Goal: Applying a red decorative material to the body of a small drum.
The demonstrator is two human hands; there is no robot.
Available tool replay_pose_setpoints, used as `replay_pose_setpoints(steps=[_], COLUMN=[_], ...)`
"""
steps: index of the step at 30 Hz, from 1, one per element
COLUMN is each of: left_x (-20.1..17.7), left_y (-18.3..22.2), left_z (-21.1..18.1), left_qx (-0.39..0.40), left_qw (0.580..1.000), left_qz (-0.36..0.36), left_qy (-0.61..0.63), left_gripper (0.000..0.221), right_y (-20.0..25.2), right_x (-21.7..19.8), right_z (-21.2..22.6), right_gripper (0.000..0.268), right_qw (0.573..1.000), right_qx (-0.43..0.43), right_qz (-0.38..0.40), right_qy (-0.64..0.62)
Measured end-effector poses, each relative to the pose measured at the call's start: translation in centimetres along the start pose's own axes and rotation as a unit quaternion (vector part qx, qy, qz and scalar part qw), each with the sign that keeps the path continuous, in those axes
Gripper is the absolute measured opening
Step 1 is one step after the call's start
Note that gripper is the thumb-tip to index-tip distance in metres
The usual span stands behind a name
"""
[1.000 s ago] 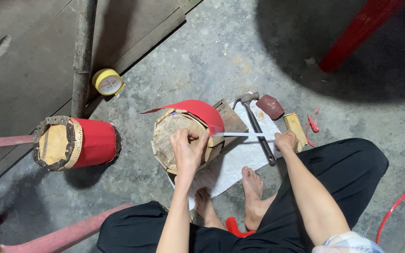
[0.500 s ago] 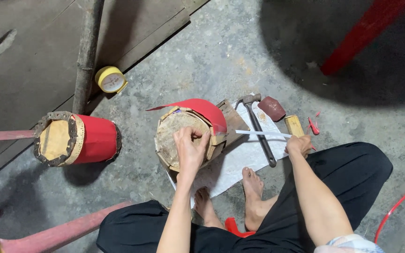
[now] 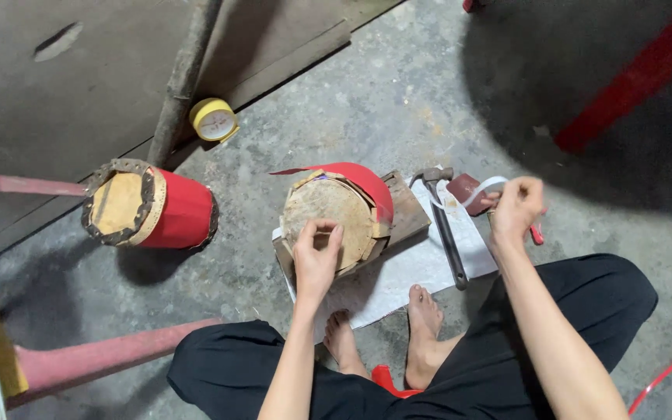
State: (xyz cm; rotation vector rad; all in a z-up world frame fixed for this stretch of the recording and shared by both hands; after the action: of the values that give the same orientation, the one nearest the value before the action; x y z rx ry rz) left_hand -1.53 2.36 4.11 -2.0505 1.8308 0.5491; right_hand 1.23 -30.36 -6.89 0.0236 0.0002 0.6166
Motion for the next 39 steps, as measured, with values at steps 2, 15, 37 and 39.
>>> replay_pose_setpoints(steps=[2, 15, 37, 39], left_x=[-0.8, -5.1, -17.2, -20.1], left_y=[1.5, 11.5, 22.1, 23.6], left_z=[-1.6, -5.4, 5.5, 7.0], left_qx=[0.001, -0.003, -0.040, -0.050], left_qw=[0.999, 0.868, 0.904, 0.923], left_qz=[-0.022, 0.272, 0.034, -0.038], left_qy=[0.024, 0.416, 0.425, 0.381], left_gripper=[0.017, 0.063, 0.024, 0.023], right_y=[2.5, 16.4, 21.1, 20.9], right_x=[0.5, 1.4, 4.8, 4.9], right_z=[8.3, 24.0, 24.2, 24.6], right_gripper=[0.007, 0.013, 0.010, 0.009], right_qw=[0.998, 0.762, 0.810, 0.826], right_qx=[-0.024, 0.072, -0.015, -0.021], right_qz=[0.041, 0.633, 0.567, 0.547], right_qy=[-0.042, -0.119, -0.150, -0.133])
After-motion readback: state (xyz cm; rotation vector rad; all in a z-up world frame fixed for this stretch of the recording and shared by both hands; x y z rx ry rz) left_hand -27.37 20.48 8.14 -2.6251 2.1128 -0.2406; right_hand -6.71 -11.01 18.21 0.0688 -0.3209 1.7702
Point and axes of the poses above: each hand's wrist, its own y-axis away from the middle knuckle, its own x-axis out of the palm, z = x × y, the point moved 1 cm from there along -y, towards the middle knuckle, and after that the axes turned 3 degrees about -y, right-handed, at the moved point
